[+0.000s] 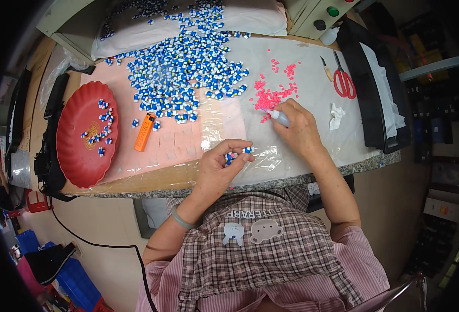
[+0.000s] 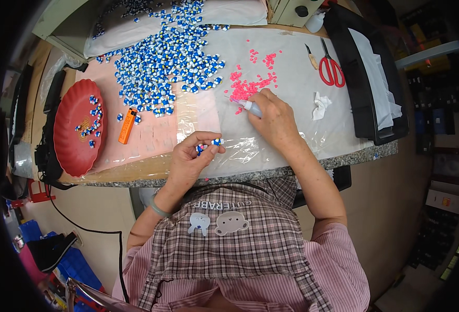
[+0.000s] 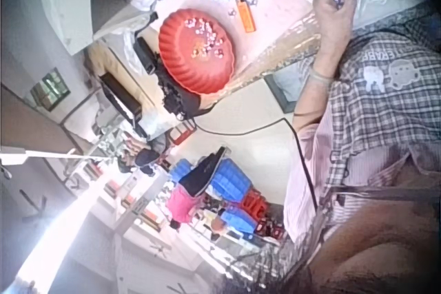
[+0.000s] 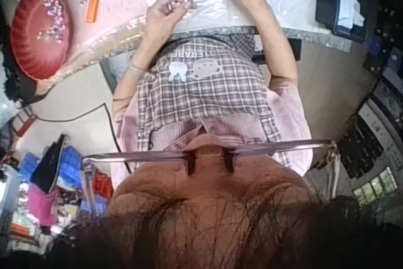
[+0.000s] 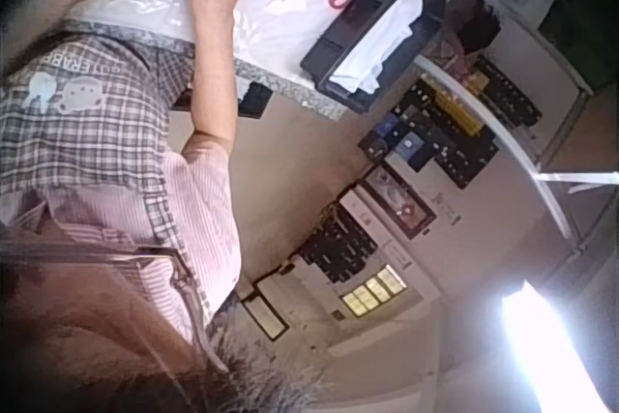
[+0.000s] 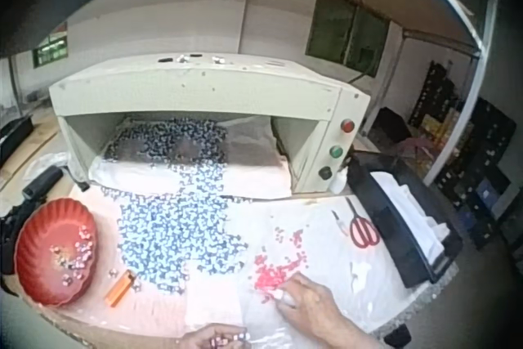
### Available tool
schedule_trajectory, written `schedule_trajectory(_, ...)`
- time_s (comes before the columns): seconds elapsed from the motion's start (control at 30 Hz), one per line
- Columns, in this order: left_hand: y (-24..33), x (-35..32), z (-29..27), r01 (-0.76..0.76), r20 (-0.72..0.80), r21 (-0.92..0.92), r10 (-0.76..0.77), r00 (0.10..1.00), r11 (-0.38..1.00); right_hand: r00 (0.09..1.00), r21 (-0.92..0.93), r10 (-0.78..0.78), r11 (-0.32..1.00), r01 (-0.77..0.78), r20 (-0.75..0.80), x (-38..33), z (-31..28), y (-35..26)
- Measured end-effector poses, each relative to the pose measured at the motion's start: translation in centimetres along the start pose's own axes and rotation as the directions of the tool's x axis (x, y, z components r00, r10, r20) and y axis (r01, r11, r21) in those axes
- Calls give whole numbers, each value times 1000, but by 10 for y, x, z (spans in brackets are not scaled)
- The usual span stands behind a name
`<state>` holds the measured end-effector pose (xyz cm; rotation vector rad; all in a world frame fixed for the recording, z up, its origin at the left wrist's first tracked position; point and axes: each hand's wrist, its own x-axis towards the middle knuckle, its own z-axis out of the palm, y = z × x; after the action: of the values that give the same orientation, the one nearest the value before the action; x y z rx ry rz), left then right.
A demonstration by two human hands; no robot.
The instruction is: The person assembles small plastic components by applying adhesive from a dispenser bottle and joining the pieces together by hand.
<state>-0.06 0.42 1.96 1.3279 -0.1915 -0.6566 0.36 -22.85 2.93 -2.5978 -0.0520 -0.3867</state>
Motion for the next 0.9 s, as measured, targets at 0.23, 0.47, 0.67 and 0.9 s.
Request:
schedule_trajectory(0.23, 2, 0, 0, 28, 14, 24, -28, 999, 999, 998, -20, -15, 1000, 17, 57, 11, 0, 0)
schedule_trajectory(0.47, -3, 0, -1, -16, 23, -10, 16, 1000, 1000, 995, 116, 36, 992, -47, 92, 9, -10, 3)
schedule_trajectory(0.67, 1, -1, -1, 33, 25, 29, -34, 999, 999, 887, 618, 253, 644, -452, 386, -7, -18, -6)
schedule_trajectory(0.9, -2, 0, 2, -13, 11, 35, 12, 1000, 999, 870, 810, 178, 317, -494, 461, -19, -17, -21)
